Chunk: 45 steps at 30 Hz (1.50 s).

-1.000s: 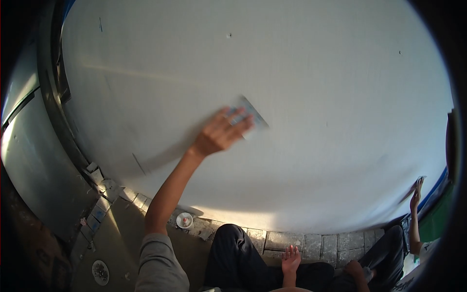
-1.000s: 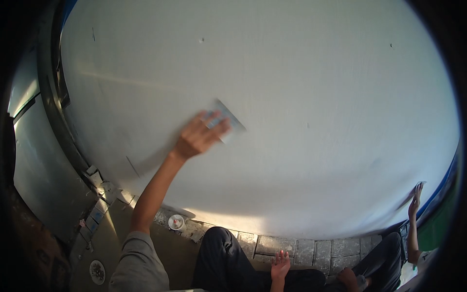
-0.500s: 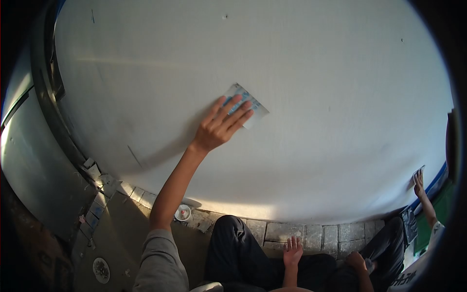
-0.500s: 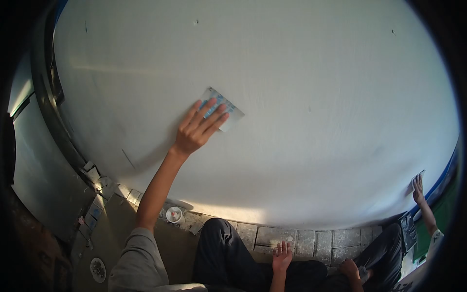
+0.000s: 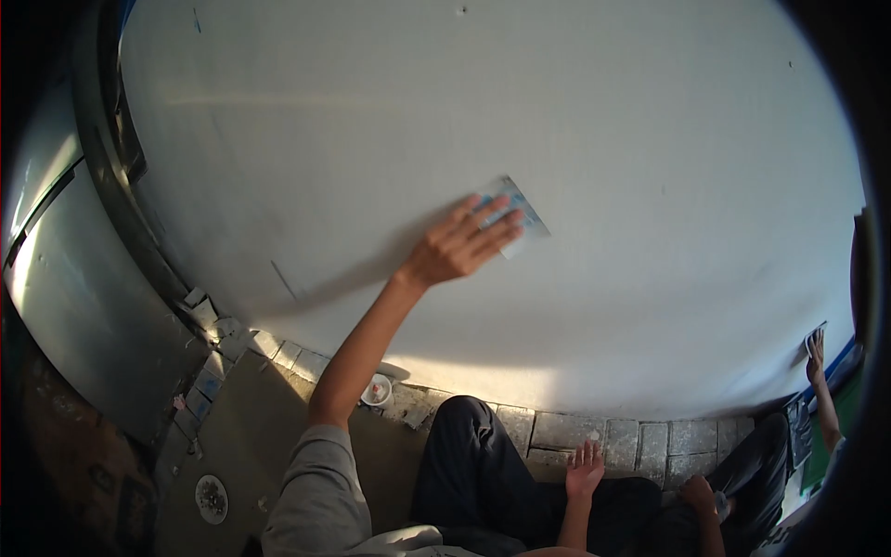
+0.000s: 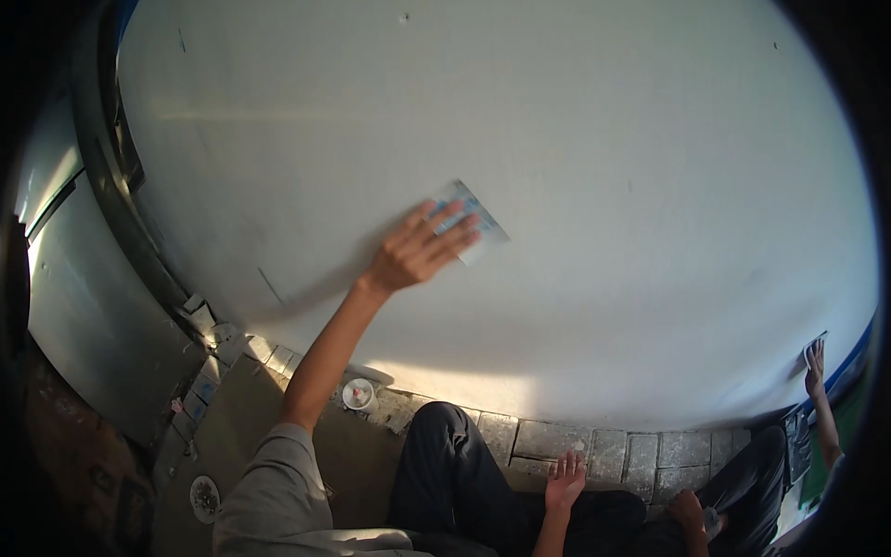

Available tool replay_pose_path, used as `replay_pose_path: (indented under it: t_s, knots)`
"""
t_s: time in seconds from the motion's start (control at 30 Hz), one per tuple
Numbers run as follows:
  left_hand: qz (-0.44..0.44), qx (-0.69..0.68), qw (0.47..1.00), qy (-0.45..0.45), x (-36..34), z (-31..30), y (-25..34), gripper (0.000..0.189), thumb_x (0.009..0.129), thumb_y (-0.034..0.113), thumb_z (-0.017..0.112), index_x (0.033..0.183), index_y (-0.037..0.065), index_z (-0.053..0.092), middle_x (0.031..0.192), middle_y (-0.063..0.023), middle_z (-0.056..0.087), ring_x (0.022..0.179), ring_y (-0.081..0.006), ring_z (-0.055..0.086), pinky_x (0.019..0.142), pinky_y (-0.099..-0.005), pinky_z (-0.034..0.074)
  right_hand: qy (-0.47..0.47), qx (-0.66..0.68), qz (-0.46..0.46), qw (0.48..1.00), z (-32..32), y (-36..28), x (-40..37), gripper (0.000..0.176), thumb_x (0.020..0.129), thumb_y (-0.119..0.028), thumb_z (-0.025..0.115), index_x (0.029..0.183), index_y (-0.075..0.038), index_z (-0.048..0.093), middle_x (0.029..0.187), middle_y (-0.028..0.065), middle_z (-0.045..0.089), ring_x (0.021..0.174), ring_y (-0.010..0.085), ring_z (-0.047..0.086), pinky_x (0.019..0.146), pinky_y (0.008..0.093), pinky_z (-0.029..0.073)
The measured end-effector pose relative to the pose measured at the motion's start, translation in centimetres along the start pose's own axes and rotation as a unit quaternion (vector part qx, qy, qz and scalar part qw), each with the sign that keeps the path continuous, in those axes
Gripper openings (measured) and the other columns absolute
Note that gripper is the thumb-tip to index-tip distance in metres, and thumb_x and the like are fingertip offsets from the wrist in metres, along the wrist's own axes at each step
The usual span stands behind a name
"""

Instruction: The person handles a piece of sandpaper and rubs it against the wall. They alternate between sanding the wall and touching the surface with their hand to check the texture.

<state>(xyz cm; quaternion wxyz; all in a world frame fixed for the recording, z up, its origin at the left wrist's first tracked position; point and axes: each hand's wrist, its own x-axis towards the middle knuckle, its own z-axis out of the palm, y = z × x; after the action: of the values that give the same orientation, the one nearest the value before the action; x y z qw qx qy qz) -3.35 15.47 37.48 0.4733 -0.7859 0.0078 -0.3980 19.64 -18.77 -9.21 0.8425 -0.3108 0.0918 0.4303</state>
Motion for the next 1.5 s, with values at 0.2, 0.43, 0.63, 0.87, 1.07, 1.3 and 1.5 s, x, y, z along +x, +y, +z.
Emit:
replay_pose_path:
  t_s: [0.2,0.43,0.63,0.87,1.07,1.3,1.5]
  knots:
    - [-0.429,0.221,0.874,0.064,-3.5,-3.2,-11.6,0.06,0.088,-0.011,0.059,0.143,0.011,0.054,0.14,-0.0124,0.059,0.134,-0.0322,0.052,0.106,-0.0427,0.049,0.011,0.007,0.004,1.0,0.4,0.0,0.1,0.048,0.098,-0.035,0.056,0.142,-0.02,0.047,0.139,-0.0005,0.055,0.128,0.0213,0.051,0.098,0.0396,0.044]
    - [-0.132,0.041,0.99,0.019,-1.3,-2.0,-4.4,0.044,0.093,0.009,0.062,0.137,0.011,0.06,0.132,-0.0148,0.064,0.122,-0.032,0.062,0.102,-0.0411,0.052,0.015,0.011,0.005,1.0,0.5,0.1,0.1,0.046,0.097,-0.035,0.058,0.14,-0.021,0.049,0.14,-0.0017,0.055,0.125,0.0203,0.053,0.097,0.0388,0.045]
    - [-0.14,0.117,0.981,0.071,-1.5,-1.3,-8.5,0.044,0.095,0.011,0.061,0.139,0.011,0.057,0.141,-0.0082,0.059,0.132,-0.0241,0.055,0.111,-0.0412,0.045,0.018,0.013,0.003,1.0,0.5,-0.1,-0.3,0.048,0.096,-0.035,0.058,0.141,-0.02,0.048,0.141,-0.0012,0.053,0.119,0.0196,0.055,0.093,0.0383,0.047]
    - [-0.337,0.157,0.917,0.142,0.0,-2.4,-11.9,0.048,0.092,-0.006,0.059,0.138,0.008,0.058,0.139,-0.0148,0.058,0.13,-0.0332,0.055,0.109,-0.0419,0.048,0.027,0.015,0.01,0.999,0.7,-0.1,-0.1,0.048,0.097,-0.035,0.058,0.141,-0.02,0.048,0.137,-0.0016,0.056,0.121,0.0198,0.055,0.093,0.0383,0.046]
    - [0.037,0.107,0.993,0.014,2.1,-1.7,-5.8,0.051,0.089,0.023,0.068,0.138,0.009,0.058,0.134,-0.0102,0.064,0.122,-0.0241,0.062,0.105,-0.0399,0.049,0.01,0.002,0.007,1.0,0.1,0.2,0.1,0.051,0.1,-0.037,0.053,0.146,-0.019,0.043,0.143,0.0004,0.052,0.129,0.0211,0.05,0.101,0.0387,0.042]
    - [-0.368,0.244,0.892,0.093,6.1,-5.0,-19.0,0.037,0.094,0.001,0.056,0.13,0.005,0.063,0.129,-0.0101,0.067,0.118,-0.0253,0.065,0.1,-0.0354,0.053,0.022,0.018,0.008,1.0,0.1,0.2,0.3,0.048,0.096,-0.034,0.057,0.14,-0.019,0.049,0.136,-0.0004,0.055,0.124,0.0213,0.054,0.093,0.0387,0.049]
    - [-0.094,0.087,0.991,0.044,10.7,-3.2,-7.7,0.051,0.09,0.02,0.067,0.14,0.013,0.057,0.128,-0.0097,0.066,0.119,-0.0235,0.063,0.099,-0.0366,0.052,0.009,0.01,0.003,1.0,-0.5,0.3,0.5,0.048,0.096,-0.035,0.057,0.14,-0.018,0.049,0.137,-0.0005,0.055,0.124,0.0215,0.053,0.096,0.0403,0.046]
